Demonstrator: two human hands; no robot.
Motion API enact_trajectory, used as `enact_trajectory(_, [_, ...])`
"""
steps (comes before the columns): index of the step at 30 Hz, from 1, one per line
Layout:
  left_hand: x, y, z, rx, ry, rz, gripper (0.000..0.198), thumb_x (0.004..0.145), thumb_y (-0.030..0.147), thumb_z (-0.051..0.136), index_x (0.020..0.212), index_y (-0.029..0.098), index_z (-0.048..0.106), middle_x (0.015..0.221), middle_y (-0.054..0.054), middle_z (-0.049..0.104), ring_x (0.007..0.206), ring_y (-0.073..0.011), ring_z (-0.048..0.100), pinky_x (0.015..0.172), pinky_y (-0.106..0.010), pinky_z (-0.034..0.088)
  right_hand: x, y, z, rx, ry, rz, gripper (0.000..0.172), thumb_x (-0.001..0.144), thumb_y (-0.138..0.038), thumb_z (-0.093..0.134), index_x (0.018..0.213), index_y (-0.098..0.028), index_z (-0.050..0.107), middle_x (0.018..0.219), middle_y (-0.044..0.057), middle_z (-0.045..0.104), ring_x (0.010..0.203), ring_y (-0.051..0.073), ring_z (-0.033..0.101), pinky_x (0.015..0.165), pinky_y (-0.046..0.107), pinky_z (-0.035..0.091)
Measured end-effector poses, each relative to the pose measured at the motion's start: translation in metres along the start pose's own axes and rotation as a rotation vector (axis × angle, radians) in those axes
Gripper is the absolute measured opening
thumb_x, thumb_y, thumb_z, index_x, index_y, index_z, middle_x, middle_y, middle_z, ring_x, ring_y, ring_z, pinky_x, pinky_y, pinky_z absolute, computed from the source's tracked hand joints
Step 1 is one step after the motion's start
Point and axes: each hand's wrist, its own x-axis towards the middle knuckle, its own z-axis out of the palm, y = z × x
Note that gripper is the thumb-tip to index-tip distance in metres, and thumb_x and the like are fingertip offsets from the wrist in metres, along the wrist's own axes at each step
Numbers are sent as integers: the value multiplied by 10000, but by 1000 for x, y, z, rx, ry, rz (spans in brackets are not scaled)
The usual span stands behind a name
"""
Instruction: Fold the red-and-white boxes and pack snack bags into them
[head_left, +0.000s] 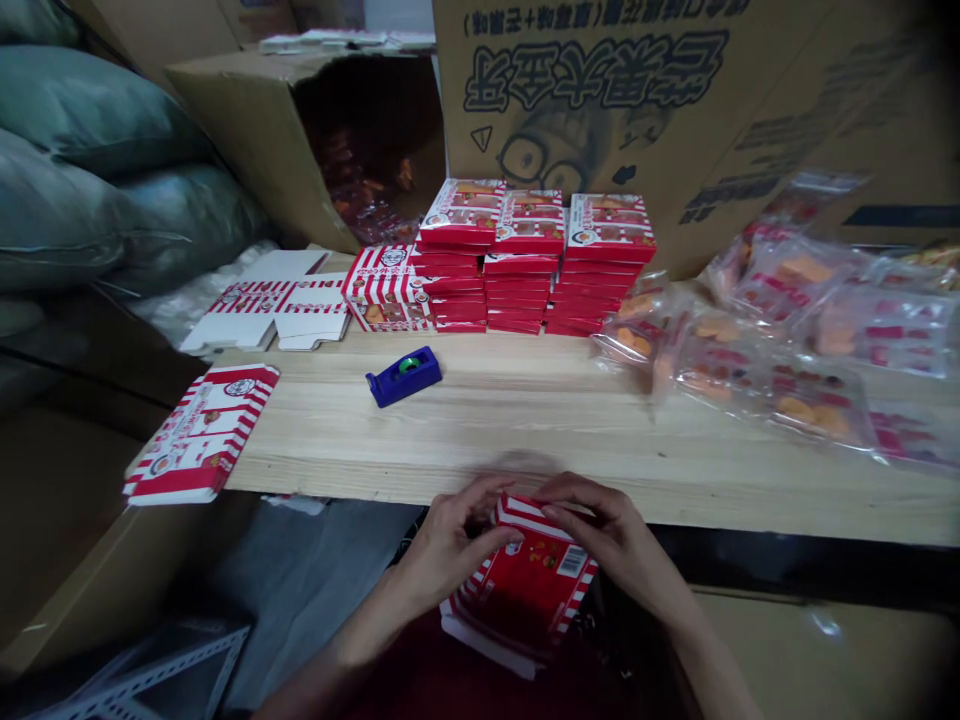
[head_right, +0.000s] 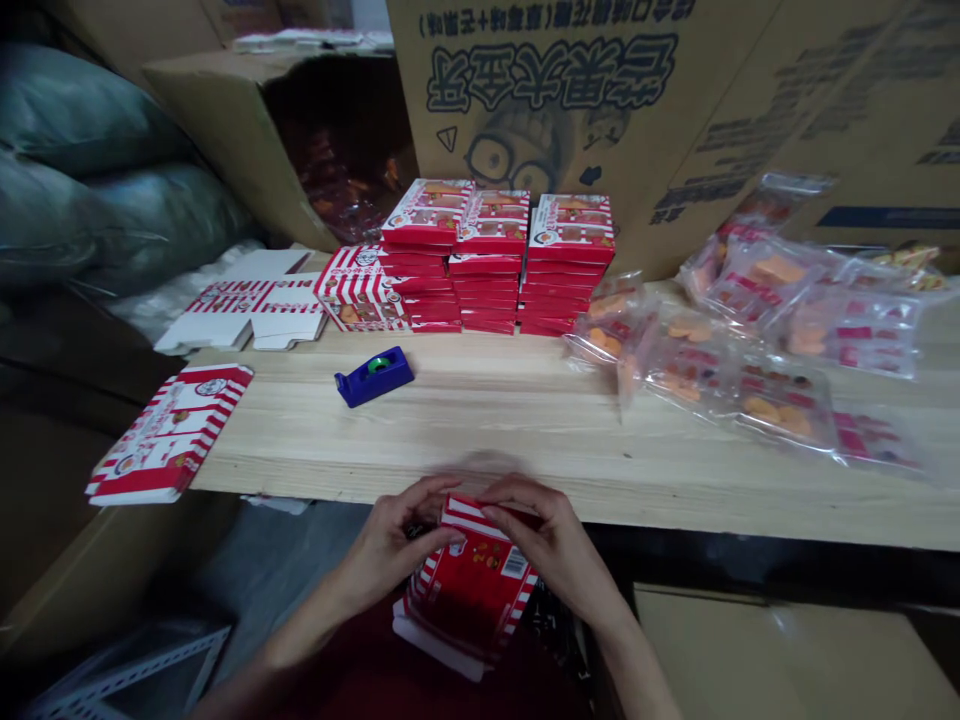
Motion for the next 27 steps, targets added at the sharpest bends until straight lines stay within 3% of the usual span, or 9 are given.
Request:
enact_trajectory(4, [-2,5,-2,-12,-36,11,561,932,310,722,1461,288,535,1148,-62,792,1032,-232,747,952,-390,578,4,-4,-2,25,-22,-16,172,972,-356,677,894,-232,768,901,30,732,857,174,663,797,291,510])
enact_trajectory(16, [-10,-11,2,-17,-2,-33,626,953,332,692,1532,310,455,1210,-79,774,1078,-262,740,1032,-485,565,3,8,-4,-26,-128,-69,154,989,-333,661,986,-262,798,1052,53,757,993,197,705,868,339,544])
enact_trajectory(20, [-8,-8,3,-16,14,-40,609,975,330,651,1545,309,440,1279,-95,744,1137,-285,722,1068,-532,543,4,4,-3,-86,-145,-112,226,1027,-306,593,1157,-321,777,1153,45,756,1097,205,700,966,386,555])
enact_trajectory(23, [-6,-2,2,-17,10,-18,582,969,315,653,1521,307,471,1298,-106,733,1156,-304,716,1075,-550,536,6,3,-4,-130,-190,-177,336,1056,-287,525,1340,-389,673,1299,34,724,1223,214,664,1060,440,529])
enact_trajectory(27, [-6,4,0,7,-3,0,583,973,306,651,1522,302,456,1277,-106,744,1133,-295,727,1068,-536,540,11,0,-9,-194,-253,-234,382,1066,-268,493,1393,-430,607,1371,11,702,1262,207,655,1095,446,515])
